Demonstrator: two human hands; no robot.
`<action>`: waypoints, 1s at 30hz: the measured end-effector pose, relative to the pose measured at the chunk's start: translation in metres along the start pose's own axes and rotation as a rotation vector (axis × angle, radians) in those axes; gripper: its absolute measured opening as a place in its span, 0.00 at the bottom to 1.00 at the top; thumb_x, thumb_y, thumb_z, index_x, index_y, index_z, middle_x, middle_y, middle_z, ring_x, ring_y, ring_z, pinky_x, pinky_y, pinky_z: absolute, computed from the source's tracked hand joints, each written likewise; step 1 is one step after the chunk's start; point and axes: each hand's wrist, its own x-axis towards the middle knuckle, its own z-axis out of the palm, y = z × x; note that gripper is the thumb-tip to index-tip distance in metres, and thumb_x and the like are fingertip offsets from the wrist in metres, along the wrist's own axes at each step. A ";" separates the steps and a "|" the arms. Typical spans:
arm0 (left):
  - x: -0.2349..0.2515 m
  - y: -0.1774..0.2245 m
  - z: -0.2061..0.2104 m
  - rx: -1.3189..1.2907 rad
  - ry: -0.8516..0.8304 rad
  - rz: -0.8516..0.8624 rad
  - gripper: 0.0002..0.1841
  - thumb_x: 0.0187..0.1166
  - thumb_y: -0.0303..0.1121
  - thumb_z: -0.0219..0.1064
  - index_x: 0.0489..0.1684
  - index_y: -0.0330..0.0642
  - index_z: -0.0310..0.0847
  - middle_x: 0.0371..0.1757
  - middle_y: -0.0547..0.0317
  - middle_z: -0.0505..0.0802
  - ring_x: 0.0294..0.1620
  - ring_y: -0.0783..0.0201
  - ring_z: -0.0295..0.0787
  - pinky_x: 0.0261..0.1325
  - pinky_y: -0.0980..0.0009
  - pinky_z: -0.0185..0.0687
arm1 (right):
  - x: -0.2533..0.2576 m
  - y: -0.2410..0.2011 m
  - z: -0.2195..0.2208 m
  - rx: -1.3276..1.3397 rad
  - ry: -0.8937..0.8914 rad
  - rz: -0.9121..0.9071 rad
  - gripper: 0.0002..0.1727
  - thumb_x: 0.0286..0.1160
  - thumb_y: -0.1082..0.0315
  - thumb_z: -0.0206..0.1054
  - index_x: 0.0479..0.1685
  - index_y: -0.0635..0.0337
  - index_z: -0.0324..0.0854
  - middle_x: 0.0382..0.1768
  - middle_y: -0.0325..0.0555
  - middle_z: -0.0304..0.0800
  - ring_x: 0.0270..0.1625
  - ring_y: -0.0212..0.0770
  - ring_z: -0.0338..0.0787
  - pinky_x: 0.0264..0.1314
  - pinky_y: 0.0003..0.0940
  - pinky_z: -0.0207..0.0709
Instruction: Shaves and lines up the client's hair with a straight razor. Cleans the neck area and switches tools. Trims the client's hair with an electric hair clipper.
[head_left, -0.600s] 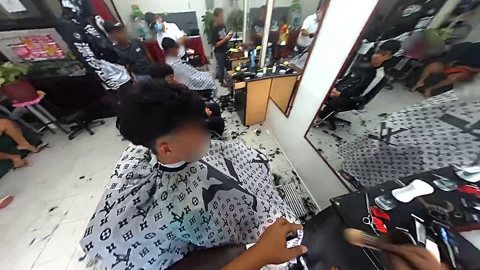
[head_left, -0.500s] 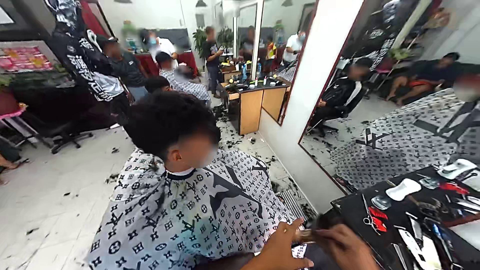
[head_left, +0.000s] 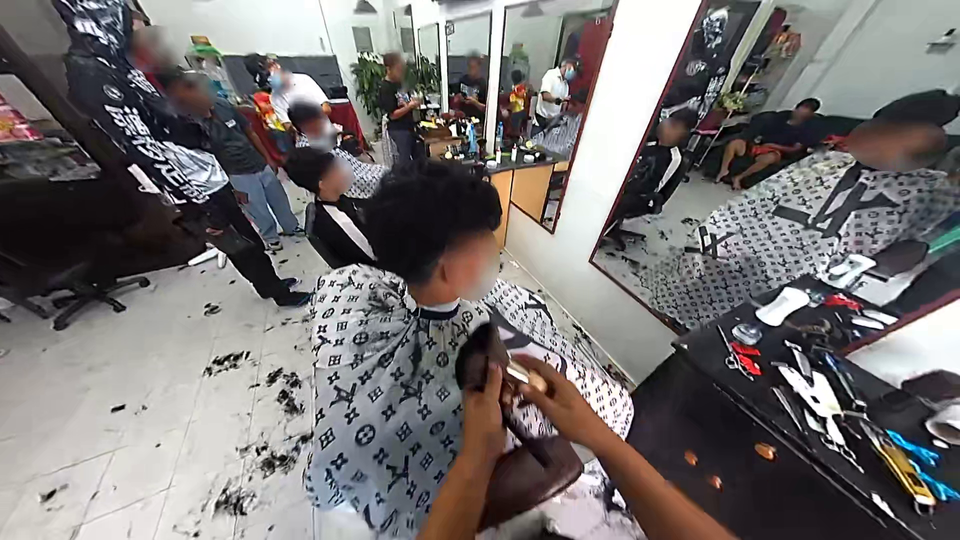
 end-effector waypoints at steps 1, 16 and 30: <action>0.002 0.014 -0.010 0.127 0.016 0.073 0.08 0.87 0.29 0.60 0.57 0.36 0.75 0.22 0.66 0.83 0.17 0.76 0.77 0.23 0.80 0.78 | 0.009 -0.010 0.002 -0.042 0.054 -0.054 0.28 0.84 0.60 0.64 0.79 0.67 0.73 0.67 0.54 0.85 0.49 0.35 0.91 0.50 0.34 0.89; 0.040 0.081 -0.151 0.159 0.062 0.363 0.18 0.94 0.32 0.47 0.75 0.40 0.73 0.25 0.70 0.83 0.12 0.81 0.64 0.14 0.86 0.60 | 0.178 -0.104 -0.075 -0.754 -0.265 -0.386 0.13 0.71 0.71 0.74 0.52 0.65 0.87 0.49 0.56 0.91 0.52 0.52 0.91 0.60 0.57 0.82; 0.037 0.076 -0.150 0.270 -0.041 0.452 0.18 0.91 0.30 0.48 0.72 0.34 0.73 0.25 0.76 0.84 0.13 0.83 0.68 0.14 0.87 0.64 | 0.182 -0.093 -0.071 -0.978 -0.181 -0.198 0.15 0.74 0.63 0.73 0.54 0.62 0.86 0.48 0.57 0.92 0.54 0.58 0.91 0.61 0.65 0.79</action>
